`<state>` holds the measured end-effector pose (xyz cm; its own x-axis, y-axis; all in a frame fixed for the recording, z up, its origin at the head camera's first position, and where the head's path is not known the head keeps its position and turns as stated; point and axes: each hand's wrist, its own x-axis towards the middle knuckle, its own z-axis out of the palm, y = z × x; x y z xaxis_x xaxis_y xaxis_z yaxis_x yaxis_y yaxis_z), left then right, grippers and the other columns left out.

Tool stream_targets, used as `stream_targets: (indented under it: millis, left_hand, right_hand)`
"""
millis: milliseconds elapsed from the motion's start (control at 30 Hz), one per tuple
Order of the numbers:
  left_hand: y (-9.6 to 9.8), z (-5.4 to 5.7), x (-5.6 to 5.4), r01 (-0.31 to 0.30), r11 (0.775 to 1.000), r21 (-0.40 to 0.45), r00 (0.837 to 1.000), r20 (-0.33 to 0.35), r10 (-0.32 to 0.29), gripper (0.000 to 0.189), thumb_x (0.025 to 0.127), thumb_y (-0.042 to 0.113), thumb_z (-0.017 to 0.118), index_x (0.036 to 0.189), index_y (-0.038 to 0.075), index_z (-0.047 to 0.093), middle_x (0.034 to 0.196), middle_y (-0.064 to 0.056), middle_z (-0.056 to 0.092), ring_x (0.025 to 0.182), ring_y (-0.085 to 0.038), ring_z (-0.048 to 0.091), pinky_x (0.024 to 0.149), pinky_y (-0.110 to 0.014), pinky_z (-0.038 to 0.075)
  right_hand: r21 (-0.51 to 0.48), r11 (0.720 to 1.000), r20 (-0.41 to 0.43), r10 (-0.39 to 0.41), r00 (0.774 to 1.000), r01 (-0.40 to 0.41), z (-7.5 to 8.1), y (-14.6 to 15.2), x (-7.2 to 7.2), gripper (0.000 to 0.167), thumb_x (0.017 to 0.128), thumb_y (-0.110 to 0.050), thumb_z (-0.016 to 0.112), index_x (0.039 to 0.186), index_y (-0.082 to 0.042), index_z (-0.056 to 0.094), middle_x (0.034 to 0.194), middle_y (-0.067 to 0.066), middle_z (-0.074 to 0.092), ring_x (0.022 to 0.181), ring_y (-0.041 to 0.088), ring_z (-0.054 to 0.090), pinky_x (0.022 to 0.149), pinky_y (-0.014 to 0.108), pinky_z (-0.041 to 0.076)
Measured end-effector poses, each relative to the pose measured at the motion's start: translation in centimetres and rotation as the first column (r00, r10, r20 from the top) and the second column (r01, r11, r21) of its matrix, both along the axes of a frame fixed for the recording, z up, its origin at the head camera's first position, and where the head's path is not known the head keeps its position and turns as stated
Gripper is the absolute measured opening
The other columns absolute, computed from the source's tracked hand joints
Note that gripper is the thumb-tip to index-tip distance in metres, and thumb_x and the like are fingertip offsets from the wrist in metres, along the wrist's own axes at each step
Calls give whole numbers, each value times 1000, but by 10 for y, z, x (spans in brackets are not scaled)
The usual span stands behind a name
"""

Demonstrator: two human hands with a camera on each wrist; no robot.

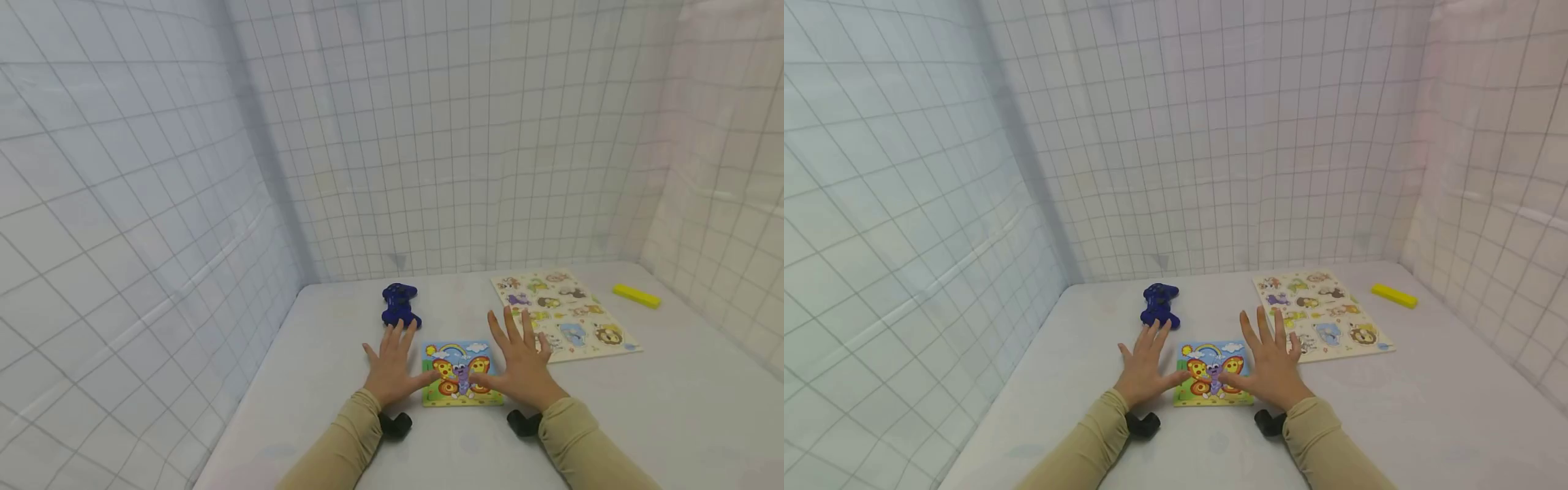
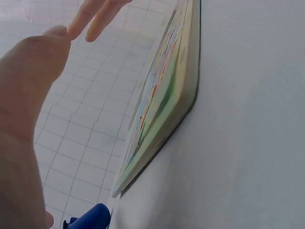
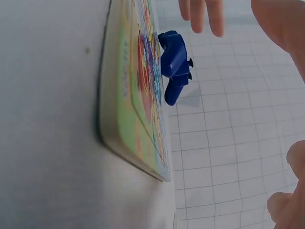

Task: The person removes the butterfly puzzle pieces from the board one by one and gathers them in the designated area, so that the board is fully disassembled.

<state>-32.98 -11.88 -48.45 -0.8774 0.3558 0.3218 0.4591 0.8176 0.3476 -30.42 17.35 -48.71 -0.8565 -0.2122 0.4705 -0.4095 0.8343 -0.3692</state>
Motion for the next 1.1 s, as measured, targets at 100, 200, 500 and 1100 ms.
stream_targets:
  millis: [100, 200, 500, 1100]
  left_hand:
    - [1, -3, -1, 55, 998, 29, 997, 57, -56, 107, 85, 75, 62, 166, 19, 19, 170, -17, 21, 156, -46, 17, 109, -86, 4]
    - [1, -7, -3, 113, 992, 49, 984, 130, -119, 104, 87, 68, 66, 165, 16, 21, 170, -17, 22, 155, -43, 21, 118, -75, 11]
    - [7, -16, -9, 106, 985, -137, 988, 122, -89, 96, 89, 79, 52, 162, 18, 33, 166, -9, 36, 153, -31, 32, 123, -57, 26]
    - [21, -9, -9, 46, 981, -187, 999, 18, -43, 78, 90, 66, 60, 144, 11, 54, 149, -11, 56, 141, -31, 49, 120, -49, 35]
  right_hand:
    - [-7, 1000, 17, 16, 1000, -16, -1, 0, 1, 122, 75, -74, 75, 167, -24, 13, 174, 14, 1, 156, 47, -12, 109, 79, 3]
    - [-17, 998, 63, 55, 996, -54, -4, -3, 3, 119, 76, -72, 76, 166, -22, 17, 172, 18, 7, 156, 50, -5, 109, 77, 6]
    - [8, 977, 224, 207, 952, -214, -8, -10, 3, 102, 77, -68, 78, 157, -14, 44, 166, 21, 30, 154, 49, 16, 110, 75, 19]
    - [11, 963, 360, 249, 899, -271, -3, -11, 2, 95, 82, -69, 74, 153, -12, 49, 166, 21, 30, 155, 45, 20, 112, 70, 26]
